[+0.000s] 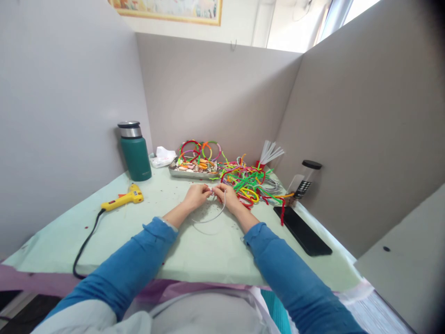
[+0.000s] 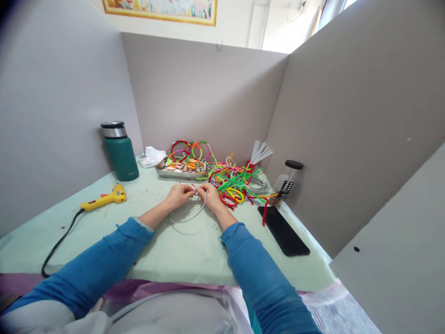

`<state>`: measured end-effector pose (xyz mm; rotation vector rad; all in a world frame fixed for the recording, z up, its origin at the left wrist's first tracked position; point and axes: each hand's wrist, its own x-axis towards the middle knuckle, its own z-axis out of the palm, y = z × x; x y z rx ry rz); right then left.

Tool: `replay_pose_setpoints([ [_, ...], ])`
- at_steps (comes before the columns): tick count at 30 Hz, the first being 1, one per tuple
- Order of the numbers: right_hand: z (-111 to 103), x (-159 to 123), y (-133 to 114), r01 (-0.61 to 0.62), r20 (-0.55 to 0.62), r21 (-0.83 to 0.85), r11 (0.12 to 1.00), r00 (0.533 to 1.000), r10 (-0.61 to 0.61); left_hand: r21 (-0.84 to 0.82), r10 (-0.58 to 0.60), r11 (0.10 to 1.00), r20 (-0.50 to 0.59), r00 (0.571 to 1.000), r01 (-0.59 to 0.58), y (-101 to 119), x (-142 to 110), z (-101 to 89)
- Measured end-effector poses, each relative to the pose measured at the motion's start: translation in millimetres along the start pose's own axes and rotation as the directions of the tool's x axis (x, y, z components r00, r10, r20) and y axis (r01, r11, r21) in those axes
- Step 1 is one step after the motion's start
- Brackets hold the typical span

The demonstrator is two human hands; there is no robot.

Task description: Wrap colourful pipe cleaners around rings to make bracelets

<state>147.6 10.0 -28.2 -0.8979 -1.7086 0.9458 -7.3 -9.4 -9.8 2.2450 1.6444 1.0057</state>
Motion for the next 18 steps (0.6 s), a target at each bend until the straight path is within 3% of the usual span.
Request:
replay_pose_setpoints([
  [9,0.0,1.4,-1.8,-0.017,-0.006,0.006,1.0,1.0,0.017,0.046,-0.003,0.999,0.051,0.999,0.001,4.0,-2.1,0.1],
  [14,0.6,1.2,-2.2,-0.051,0.007,0.045,0.998,0.999,0.051,-0.119,-0.089,0.987,0.124,0.988,0.104,7.5,-2.9,-0.7],
  [18,1.3,1.4,-0.3,-0.06,0.03,0.085,0.995,0.998,0.057,-0.312,-0.17,0.924,0.19,0.967,0.223,10.5,-5.8,-0.2],
])
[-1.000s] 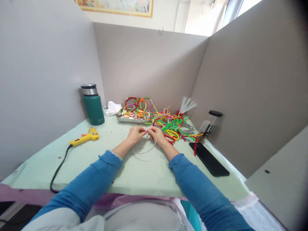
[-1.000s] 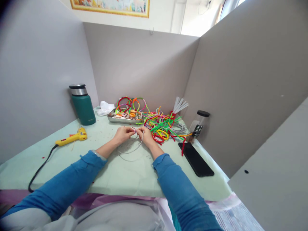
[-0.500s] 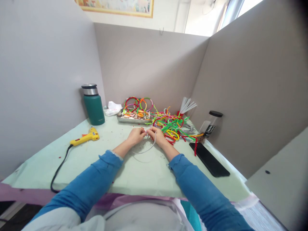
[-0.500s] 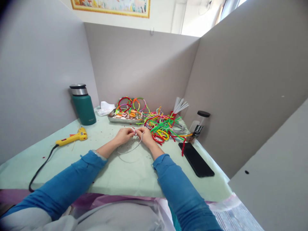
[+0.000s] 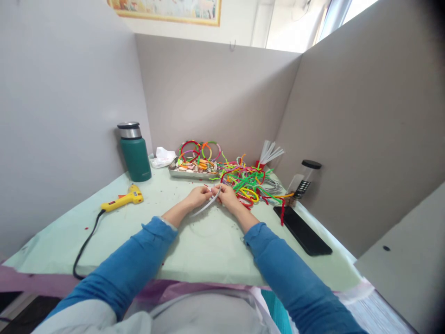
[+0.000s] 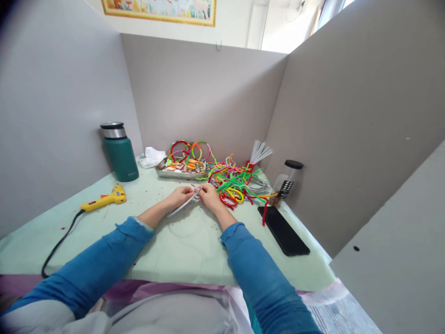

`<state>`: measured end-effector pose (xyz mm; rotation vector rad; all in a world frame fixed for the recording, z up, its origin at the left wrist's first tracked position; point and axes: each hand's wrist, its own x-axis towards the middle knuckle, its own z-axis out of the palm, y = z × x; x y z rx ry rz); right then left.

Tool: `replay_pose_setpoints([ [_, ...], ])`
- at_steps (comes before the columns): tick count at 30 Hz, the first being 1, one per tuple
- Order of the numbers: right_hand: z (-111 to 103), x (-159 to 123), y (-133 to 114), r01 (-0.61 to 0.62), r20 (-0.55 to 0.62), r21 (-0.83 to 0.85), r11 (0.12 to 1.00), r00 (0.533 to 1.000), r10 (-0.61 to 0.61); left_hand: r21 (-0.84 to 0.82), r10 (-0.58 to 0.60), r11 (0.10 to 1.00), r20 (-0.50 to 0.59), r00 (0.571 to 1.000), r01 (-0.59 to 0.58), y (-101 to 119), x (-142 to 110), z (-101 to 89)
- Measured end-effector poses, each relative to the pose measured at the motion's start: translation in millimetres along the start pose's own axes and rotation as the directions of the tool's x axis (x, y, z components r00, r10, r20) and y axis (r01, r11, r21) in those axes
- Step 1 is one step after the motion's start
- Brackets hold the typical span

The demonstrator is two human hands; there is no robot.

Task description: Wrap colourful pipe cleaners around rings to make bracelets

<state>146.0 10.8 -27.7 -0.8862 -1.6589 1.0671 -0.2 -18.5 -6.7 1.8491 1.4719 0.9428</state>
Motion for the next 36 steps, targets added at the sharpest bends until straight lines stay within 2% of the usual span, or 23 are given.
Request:
replay_pose_setpoints([
  [4,0.3,-0.6,-1.3,-0.01,-0.021,0.005,1.0,1.0,0.01,-0.188,-0.066,0.979,0.088,0.994,0.082,3.7,-3.9,-1.3],
  [8,0.1,-1.9,-4.6,0.008,-0.039,-0.005,1.0,0.999,-0.008,-0.257,-0.07,0.961,0.136,0.988,0.104,3.3,-3.8,-3.4],
  [17,-0.5,-4.3,-8.2,0.043,-0.04,-0.001,0.999,0.998,-0.043,-0.206,-0.094,0.973,0.067,0.993,0.106,-4.2,1.5,-1.9],
  [29,0.1,-4.1,-9.3,0.012,-0.011,-0.008,1.0,1.0,-0.012,-0.243,-0.146,0.954,0.141,0.979,0.177,6.0,-4.1,-2.2],
  [32,0.4,-5.5,-11.3,0.012,-0.017,-0.006,1.0,1.0,-0.013,-0.216,-0.125,0.965,0.132,0.983,0.152,7.2,-4.2,-2.3],
  [36,0.9,-7.0,-14.7,-0.004,-0.022,0.009,1.0,1.0,0.005,-0.097,-0.07,0.992,0.075,0.995,0.077,3.1,-0.9,-0.8],
])
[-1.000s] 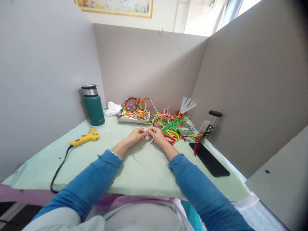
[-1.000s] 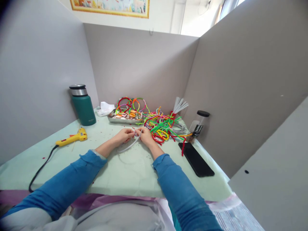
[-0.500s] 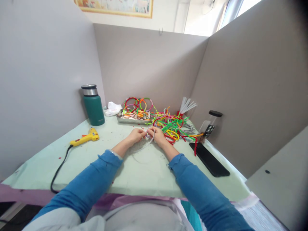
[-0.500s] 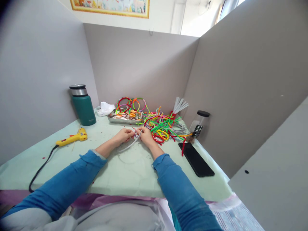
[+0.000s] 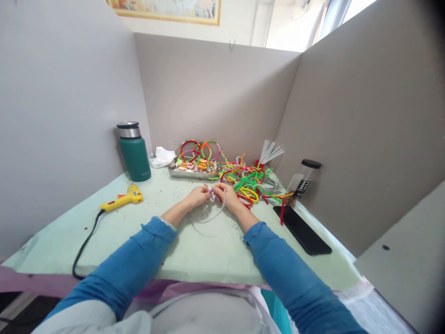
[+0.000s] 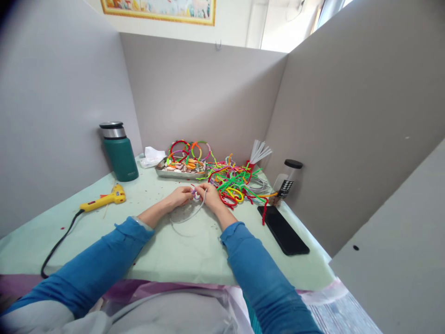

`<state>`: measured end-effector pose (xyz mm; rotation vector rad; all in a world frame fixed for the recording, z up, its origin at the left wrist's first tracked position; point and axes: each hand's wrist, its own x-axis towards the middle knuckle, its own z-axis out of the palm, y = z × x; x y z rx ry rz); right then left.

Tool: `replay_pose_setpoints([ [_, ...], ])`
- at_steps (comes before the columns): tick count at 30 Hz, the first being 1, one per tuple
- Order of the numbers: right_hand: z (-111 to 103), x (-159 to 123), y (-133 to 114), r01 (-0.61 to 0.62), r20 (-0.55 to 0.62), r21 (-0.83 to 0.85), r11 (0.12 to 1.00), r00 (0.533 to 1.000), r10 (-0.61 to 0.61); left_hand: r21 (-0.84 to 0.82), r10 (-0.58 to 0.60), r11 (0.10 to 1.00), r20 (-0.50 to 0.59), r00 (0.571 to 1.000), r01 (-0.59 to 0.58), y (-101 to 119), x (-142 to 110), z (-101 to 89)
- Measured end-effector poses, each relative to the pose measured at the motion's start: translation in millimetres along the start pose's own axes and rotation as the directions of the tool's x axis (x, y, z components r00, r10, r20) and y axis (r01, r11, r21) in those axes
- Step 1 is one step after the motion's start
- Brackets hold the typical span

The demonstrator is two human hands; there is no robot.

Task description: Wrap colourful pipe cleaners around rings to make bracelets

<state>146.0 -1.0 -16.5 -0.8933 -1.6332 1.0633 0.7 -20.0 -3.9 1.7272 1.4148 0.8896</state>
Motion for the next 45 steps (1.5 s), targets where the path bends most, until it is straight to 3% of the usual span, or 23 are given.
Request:
replay_pose_setpoints([
  [5,0.0,-1.3,-3.0,0.005,-0.004,-0.018,1.0,1.0,-0.005,0.292,0.243,0.932,-0.06,0.968,-0.216,-6.7,3.8,-2.6],
  [10,0.3,-1.9,-4.3,0.014,0.004,-0.019,1.0,1.0,-0.014,0.491,0.337,0.835,-0.1,0.936,-0.248,-9.4,5.7,-5.0],
  [22,1.2,-3.2,-7.7,0.002,0.003,-0.009,1.0,1.0,-0.002,0.47,0.365,0.837,-0.099,0.926,-0.28,-9.2,4.6,-6.1],
  [29,0.9,-5.5,-12.1,0.008,-0.01,-0.034,0.999,1.0,-0.009,0.512,0.416,0.793,-0.06,0.908,-0.33,-6.9,1.6,-7.2],
  [45,-1.7,-0.8,-1.0,0.03,-0.015,-0.078,0.997,0.999,-0.032,0.523,0.385,0.791,-0.021,0.922,-0.318,-2.9,-0.9,-6.3],
])
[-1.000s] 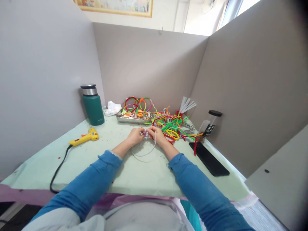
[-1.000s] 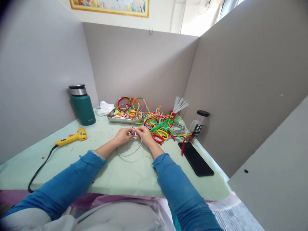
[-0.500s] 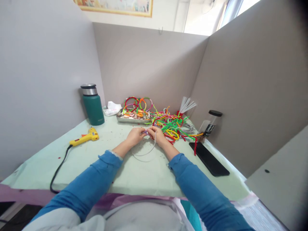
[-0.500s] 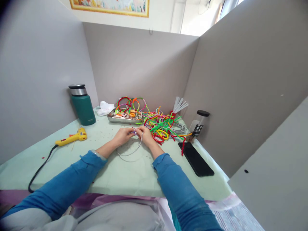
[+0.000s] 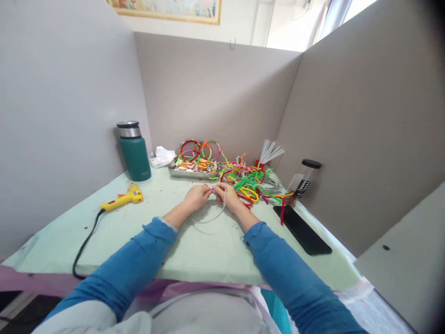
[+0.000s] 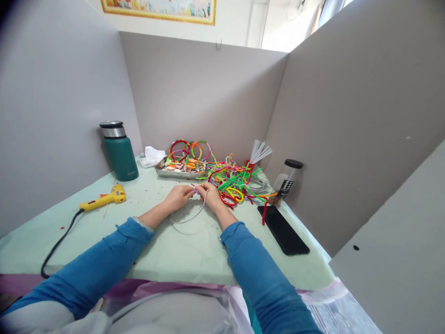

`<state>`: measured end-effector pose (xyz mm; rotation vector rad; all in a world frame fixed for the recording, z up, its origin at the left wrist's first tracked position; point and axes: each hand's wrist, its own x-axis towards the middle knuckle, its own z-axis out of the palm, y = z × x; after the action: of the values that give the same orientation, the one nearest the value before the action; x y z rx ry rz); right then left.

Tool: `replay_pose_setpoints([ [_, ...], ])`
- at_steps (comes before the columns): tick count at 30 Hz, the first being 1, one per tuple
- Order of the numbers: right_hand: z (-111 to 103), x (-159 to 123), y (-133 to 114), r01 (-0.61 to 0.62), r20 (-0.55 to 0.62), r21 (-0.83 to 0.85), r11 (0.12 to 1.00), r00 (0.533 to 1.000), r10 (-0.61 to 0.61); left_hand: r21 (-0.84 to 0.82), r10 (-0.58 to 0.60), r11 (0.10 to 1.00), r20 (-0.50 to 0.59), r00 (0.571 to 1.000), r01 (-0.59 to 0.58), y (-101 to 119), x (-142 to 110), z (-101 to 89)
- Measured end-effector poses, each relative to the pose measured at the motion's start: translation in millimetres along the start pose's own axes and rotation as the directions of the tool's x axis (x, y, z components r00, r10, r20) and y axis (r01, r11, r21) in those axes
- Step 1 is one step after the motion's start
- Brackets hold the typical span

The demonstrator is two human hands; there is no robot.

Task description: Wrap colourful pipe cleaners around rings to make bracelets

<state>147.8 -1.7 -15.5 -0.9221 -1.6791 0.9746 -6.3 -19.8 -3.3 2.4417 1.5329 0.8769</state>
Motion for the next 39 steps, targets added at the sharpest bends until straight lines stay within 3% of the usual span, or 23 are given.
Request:
replay_pose_setpoints([
  [13,3.0,4.4,8.0,-0.035,0.007,0.074,0.997,0.999,0.035,0.051,-0.075,0.996,-0.014,0.997,0.076,1.1,-0.1,0.5],
  [24,2.3,8.4,9.5,-0.036,-0.122,0.077,0.996,0.992,0.045,-0.033,-0.219,0.975,0.031,0.975,0.22,-3.0,2.5,0.8],
  [39,1.2,12.8,15.5,0.09,-0.165,-0.01,0.996,0.982,-0.091,-0.123,-0.395,0.908,0.059,0.917,0.4,0.4,4.6,-4.4],
])
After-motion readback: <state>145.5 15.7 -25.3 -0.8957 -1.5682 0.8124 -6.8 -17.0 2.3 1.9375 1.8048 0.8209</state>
